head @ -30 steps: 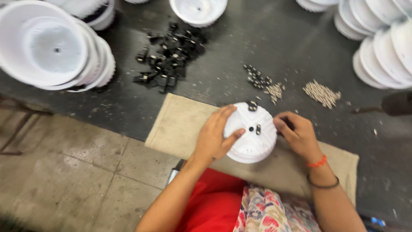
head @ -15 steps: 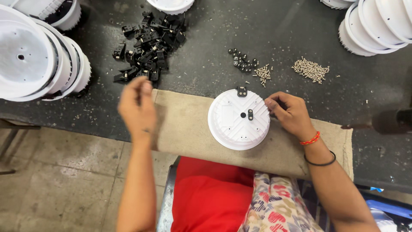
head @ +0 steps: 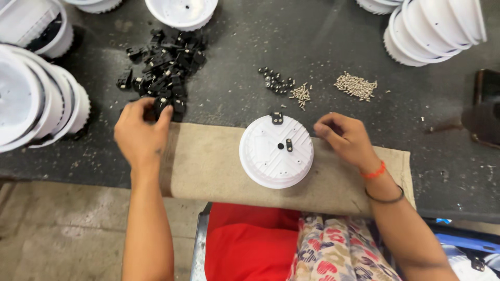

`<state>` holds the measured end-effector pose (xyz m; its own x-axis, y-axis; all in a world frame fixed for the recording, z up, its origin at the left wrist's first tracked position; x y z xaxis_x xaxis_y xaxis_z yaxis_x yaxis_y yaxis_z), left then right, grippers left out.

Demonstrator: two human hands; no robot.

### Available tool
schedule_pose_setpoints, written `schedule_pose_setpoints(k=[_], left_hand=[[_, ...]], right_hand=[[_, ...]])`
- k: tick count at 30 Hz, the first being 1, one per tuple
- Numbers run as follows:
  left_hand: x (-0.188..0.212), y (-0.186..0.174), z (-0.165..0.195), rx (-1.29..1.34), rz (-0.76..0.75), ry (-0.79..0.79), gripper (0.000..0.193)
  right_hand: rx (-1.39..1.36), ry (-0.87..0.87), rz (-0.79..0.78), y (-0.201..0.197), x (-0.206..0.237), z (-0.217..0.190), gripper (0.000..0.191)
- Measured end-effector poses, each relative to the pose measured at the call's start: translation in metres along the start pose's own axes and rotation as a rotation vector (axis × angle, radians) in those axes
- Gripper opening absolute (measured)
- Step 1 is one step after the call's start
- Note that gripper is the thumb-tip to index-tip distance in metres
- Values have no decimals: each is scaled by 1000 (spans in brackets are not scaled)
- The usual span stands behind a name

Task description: The person assembles white circular light fixtures by attaching black plastic clips and screws using a green electric screwdriver. They place clips onto the fixture, insert screws, and tighten them repeatedly across multiple units.

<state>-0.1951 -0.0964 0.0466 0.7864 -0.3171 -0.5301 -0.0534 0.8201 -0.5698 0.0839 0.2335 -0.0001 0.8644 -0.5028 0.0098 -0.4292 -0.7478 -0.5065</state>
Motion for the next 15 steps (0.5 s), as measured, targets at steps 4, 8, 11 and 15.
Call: schedule_pose_setpoints(k=[4, 8, 11, 15], left_hand=[[29, -14, 25, 323, -57, -299, 31], [84, 13, 73, 713, -289, -360, 33], [110, 41, 96, 945, -370, -280, 32], [97, 71, 82, 1005, -193, -330, 29]], right_hand=[[-145, 25, 53, -13, 48, -19, 14], [-229, -67, 5, 9, 81, -25, 14], [-190, -67, 165, 23, 71, -15, 13], [-132, 76, 315, 27, 47, -5, 14]])
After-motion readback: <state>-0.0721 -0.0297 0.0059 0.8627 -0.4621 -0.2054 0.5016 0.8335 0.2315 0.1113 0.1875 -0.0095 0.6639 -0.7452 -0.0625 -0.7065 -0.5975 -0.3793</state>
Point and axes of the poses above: each hand's wrist, its own x-axis away from the middle knuckle, its own y-axis out of the palm, z = x × y, the point moved 3 cm from there along -x, towards the middle knuckle, and after that the axes turned 8 degrees about x, right-handed, at the moved point
